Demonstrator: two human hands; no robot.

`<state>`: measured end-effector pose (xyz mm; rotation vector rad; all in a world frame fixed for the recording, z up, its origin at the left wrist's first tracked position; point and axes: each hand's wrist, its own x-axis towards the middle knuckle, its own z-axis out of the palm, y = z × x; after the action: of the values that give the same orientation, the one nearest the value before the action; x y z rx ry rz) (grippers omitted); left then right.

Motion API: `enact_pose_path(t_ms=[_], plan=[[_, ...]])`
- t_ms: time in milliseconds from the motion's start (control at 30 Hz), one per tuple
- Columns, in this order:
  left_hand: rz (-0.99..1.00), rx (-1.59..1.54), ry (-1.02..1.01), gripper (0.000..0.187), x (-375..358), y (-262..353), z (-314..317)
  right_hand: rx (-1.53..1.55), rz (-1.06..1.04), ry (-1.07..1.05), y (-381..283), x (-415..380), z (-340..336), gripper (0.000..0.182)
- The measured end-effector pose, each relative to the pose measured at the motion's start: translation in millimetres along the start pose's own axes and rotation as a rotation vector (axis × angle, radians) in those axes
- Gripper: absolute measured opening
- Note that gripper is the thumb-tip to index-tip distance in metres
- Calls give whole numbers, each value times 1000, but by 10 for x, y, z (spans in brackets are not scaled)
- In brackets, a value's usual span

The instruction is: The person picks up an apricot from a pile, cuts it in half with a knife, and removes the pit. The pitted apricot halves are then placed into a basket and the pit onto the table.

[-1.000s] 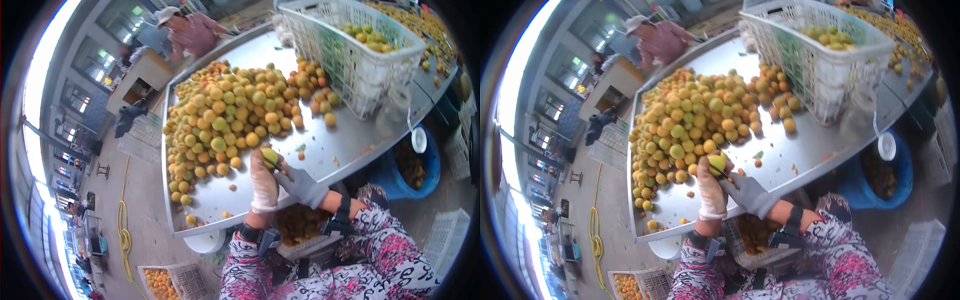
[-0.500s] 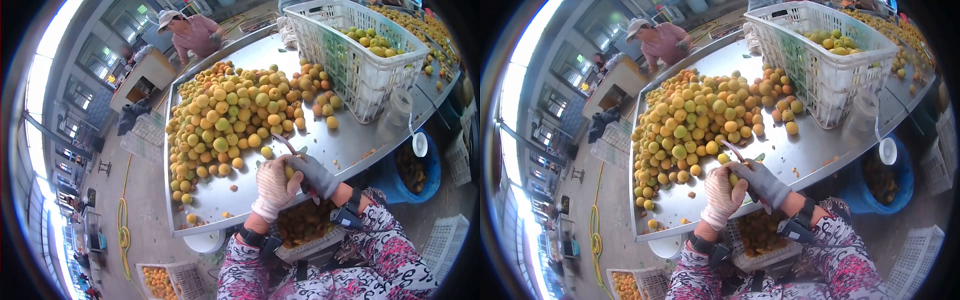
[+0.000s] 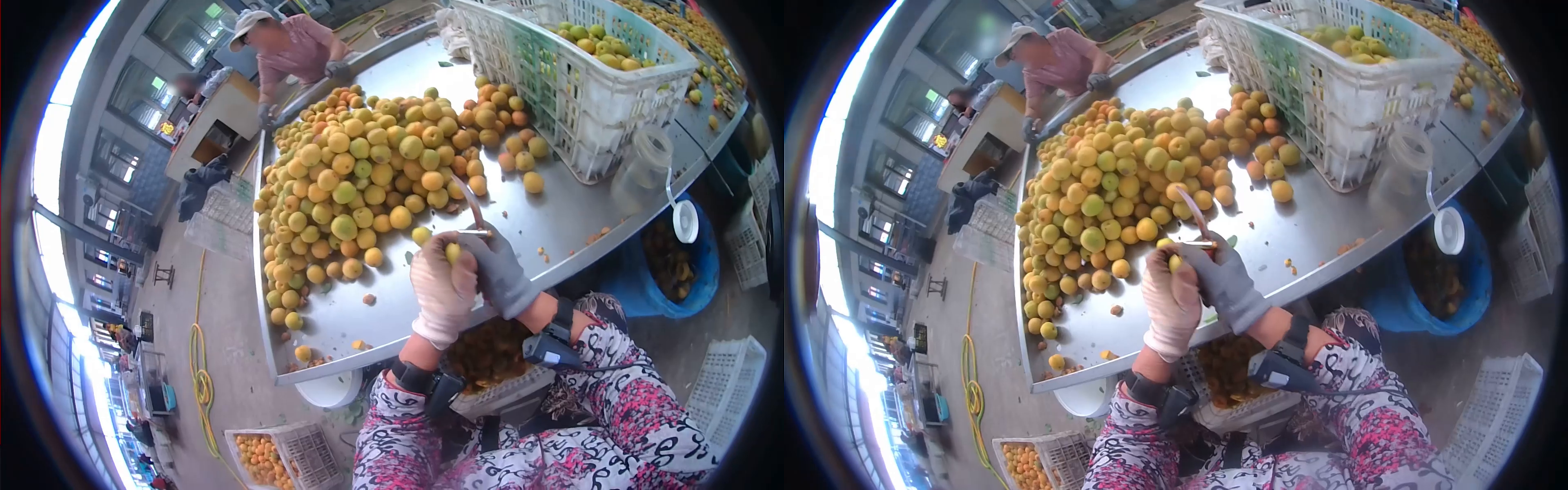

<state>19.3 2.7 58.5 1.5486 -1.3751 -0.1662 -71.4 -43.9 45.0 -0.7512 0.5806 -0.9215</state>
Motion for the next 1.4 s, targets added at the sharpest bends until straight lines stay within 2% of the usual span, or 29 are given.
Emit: enact_pose_path(t_ms=[67, 100, 133, 200, 233, 267, 333, 367, 400, 467, 500, 533, 600, 633, 667, 700, 733, 800, 833, 867, 933, 1000, 1067, 1100, 1133, 1233, 1267, 1333, 1400], plan=[[-294, -376, 54, 29, -61, 41, 92, -150, -49, 29, -23, -19, 16, 37], [-56, -281, 17, 30, -63, -85, 87, -313, -212, 35, 63, 4, -11, 36], [-111, -468, 103, 31, -4, -259, 178, -478, -375, 38, 116, 16, -15, 36], [-307, -514, 2, 28, -26, -285, 104, -388, -303, 54, 13, 19, -28, 34], [-565, -879, 23, 27, 0, -188, 40, -203, -43, -25, -141, 7, -49, 35], [-582, -870, -92, 31, 4, -294, -39, -16, 213, -102, -225, 0, -74, 36], [-803, -984, -113, 39, 46, -410, -145, 98, 240, -62, -146, 46, -137, 40], [-708, -1020, -140, 45, 12, -464, -138, 136, 258, -71, -165, 42, -162, 42], [-712, -1022, -146, 45, 12, -415, -112, 173, 276, -81, -185, 44, -180, 43], [-591, -901, -104, 38, 13, -157, -103, 120, 233, -89, -213, 29, -156, 42], [-579, -814, -186, 43, 31, 33, -142, -5, 168, -24, -228, 21, -101, 42], [-487, -634, -167, 40, -10, 33, -85, -131, 103, 39, -223, 16, -69, 42], [-101, -312, -195, 36, -82, -25, -11, -142, 92, -3, -167, 42, -130, 44], [-104, -314, -197, 36, -96, -35, -12, -77, 130, -75, -172, 34, -153, 43], [-194, -367, -144, 40, -107, -39, -18, -13, 168, -147, -180, 27, -167, 42], [-284, -418, -90, 45, -109, -44, -24, 17, 157, -111, -191, -16, -150, 37], [-286, -421, -91, 45, -91, -48, -58, 15, 157, -108, -178, -12, -150, 37], [-528, -683, -105, 54, -35, -23, -162, 250, 231, -128, -139, -6, -153, 38], [-692, -874, -24, 60, 14, 43, -175, 265, 227, -157, -174, -19, -156, 41], [-719, -991, -6, 59, 30, -49, -191, 266, 229, -156, -196, -8, -174, 41], [-675, -1123, -277, 60, 27, -198, -334, 308, 195, -269, -242, 33, -242, 43], [-523, -842, -518, 66, -22, -111, -516, 290, 186, -310, -229, 100, -336, 44], [-364, -724, -923, 62, -39, -320, -669, 235, 203, -292, -257, 119, -356, 45], [-431, -560, -1050, 57, 42, -1, -725, 169, 169, -248, -297, 97, -335, 44], [-434, -561, -1051, 57, 16, 0, -691, 170, 171, -246, -304, 87, -307, 44], [-376, -437, -810, 54, -53, -98, -583, 71, 109, -191, -365, 41, -252, 30], [-377, -436, -807, 54, -43, -132, -538, 70, 111, -193, -374, 56, -268, 30], [-765, -781, -538, 62, -26, -188, -436, -119, 151, -279, -375, 85, -284, 29], [-803, -911, -496, 55, -8, -233, -327, -186, 109, -274, -305, 84, -232, 30]])
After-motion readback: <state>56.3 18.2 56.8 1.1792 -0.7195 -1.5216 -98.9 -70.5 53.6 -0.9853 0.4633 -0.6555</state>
